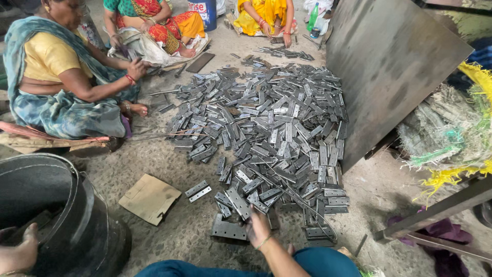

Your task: The person sits on the floor and assembles small metal hinge components by inserting metal rods into the hinge plates. They pick up parts from a large pile, align them, and place the assembled units into a nearby bucket.

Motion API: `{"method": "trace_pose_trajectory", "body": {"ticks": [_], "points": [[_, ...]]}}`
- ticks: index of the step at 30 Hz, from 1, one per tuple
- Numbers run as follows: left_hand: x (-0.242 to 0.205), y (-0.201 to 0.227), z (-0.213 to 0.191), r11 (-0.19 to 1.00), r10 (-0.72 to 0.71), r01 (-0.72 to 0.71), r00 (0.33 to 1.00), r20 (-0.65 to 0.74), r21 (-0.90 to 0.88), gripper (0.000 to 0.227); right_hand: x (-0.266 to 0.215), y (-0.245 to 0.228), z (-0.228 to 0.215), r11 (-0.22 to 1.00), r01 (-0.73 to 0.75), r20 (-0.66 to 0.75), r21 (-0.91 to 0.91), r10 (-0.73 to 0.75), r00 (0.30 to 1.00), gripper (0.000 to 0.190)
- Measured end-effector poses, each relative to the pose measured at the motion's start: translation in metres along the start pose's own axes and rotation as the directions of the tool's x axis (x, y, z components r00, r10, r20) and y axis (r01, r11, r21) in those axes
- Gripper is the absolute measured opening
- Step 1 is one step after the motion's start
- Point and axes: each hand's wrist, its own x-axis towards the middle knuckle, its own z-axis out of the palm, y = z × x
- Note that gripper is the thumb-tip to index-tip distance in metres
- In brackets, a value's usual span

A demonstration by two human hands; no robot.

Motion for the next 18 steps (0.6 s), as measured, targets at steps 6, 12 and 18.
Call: {"method": "trace_pose_trajectory", "body": {"ticks": [6, 12, 18], "points": [[-0.002, 0.007, -0.020, 0.995, -0.079, 0.082, 0.996, 0.045, -0.060, 0.039, -0.023, 0.056, -0.005, 0.896, -0.138, -0.156, -0.423, 0.078, 0.985, 0.039], [-0.008, -0.019, 0.000, 0.957, -0.024, 0.042, 0.998, 0.065, -0.286, 0.038, -0.027, 0.053, -0.004, 0.840, 0.223, 0.043, -0.494, -0.233, 0.972, 0.031], [-0.009, -0.021, 0.012, 0.934, -0.029, 0.051, 0.997, 0.067, -0.354, 0.038, -0.035, 0.055, -0.004, 0.853, -0.283, -0.218, -0.439, 0.205, 0.954, 0.019]]}}
